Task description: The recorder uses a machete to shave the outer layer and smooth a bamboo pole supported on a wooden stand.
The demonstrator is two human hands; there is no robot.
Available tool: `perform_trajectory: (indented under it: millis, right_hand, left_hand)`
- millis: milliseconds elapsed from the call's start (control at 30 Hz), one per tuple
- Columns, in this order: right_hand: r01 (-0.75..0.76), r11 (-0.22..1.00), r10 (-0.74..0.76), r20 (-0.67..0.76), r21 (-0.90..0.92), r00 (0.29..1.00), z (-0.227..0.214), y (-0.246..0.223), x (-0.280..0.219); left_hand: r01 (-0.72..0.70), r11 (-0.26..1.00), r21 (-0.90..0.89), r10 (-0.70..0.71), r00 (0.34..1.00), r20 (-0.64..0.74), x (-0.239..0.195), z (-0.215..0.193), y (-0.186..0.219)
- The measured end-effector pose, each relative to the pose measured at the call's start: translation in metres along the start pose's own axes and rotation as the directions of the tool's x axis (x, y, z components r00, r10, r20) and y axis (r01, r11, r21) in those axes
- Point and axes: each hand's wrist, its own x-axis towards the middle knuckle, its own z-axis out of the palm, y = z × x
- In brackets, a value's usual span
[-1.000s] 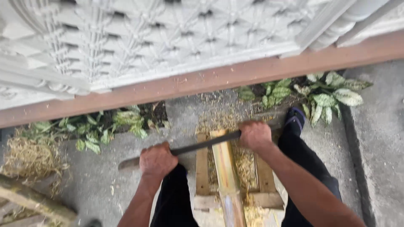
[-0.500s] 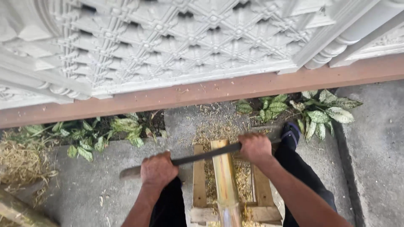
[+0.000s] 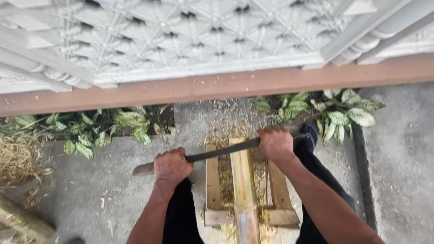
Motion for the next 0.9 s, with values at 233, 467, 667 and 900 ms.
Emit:
perform_trajectory:
  millis: [233, 467, 667, 900]
  right_hand:
    - [-0.039, 0.995, 0.059, 0.236, -0.091, 0.970, -0.062, -0.026, 0.004]
    - [-0.004, 0.999, 0.002, -0.063, -0.038, 0.998, -0.032, -0.005, 0.017]
    - [-0.086, 0.995, 0.090, 0.108, -0.039, 0.990, -0.028, -0.007, 0.004]
    - [-0.010, 0.998, 0.017, 0.122, -0.055, 0.992, -0.050, -0.010, 0.023]
  left_hand:
    - [0.001, 0.999, 0.039, -0.011, 0.969, 0.247, 0.002, 0.015, -0.007]
    - [0.002, 1.000, 0.010, -0.003, 0.986, 0.169, 0.009, 0.012, -0.007]
    - [-0.033, 0.999, 0.026, 0.032, 0.997, 0.069, 0.005, 0.013, -0.002]
    - [-0.006, 1.000, 0.009, 0.005, 0.998, 0.067, 0.019, 0.022, -0.005]
